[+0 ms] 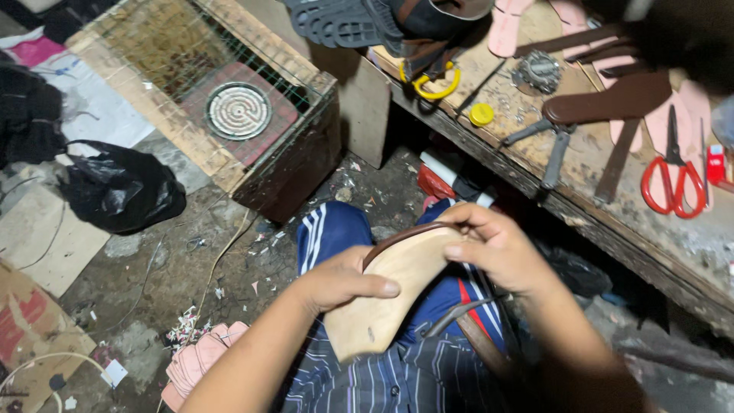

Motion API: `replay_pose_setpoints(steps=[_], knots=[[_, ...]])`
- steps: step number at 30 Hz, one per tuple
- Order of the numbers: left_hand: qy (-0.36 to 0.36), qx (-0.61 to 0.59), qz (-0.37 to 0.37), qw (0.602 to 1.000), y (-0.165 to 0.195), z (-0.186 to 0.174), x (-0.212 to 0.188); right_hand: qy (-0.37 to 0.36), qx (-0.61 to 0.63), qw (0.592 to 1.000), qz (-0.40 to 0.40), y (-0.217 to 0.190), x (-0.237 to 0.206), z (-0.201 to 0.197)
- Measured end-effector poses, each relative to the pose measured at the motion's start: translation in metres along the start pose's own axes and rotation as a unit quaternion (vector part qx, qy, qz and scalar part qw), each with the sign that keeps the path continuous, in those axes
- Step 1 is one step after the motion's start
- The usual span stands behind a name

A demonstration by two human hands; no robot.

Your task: The person sits on the floor and works a shoe upper over a wooden last, using pliers to pull the material and a hammer to tap and set it. They then fit a pink insole board into the shoe, press it in place, and set the finished shoe on a rack with other lasted shoes.

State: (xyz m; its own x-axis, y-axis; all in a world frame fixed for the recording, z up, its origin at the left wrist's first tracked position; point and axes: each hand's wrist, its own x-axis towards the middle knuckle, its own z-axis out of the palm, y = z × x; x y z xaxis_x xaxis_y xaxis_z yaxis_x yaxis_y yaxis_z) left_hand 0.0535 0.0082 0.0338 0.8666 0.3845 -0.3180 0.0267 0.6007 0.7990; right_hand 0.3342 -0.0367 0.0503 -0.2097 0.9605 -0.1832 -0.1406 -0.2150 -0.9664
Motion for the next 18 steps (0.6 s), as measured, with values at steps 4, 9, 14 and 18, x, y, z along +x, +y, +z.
replay_pose_setpoints(steps=[4, 9, 14, 18], knots=[[0.119, 0.391, 0.079, 0.909, 0.026, 0.007, 0.020, -0.077, -0.233, 0.959, -0.144, -0.019, -0.012, -0.039], [0.221, 0.742, 0.153, 0.614, 0.028, 0.020, 0.055, 0.018, -0.372, 0.927, -0.051, 0.014, -0.001, -0.060], [0.224, 0.725, 0.147, 0.635, 0.011, 0.026, 0.065, 0.077, -0.354, 0.928, -0.086, 0.070, -0.004, -0.073], [0.186, 0.699, 0.193, 0.664, 0.012, 0.032, 0.081, 0.071, -0.375, 0.917, -0.114, 0.080, -0.009, -0.085]])
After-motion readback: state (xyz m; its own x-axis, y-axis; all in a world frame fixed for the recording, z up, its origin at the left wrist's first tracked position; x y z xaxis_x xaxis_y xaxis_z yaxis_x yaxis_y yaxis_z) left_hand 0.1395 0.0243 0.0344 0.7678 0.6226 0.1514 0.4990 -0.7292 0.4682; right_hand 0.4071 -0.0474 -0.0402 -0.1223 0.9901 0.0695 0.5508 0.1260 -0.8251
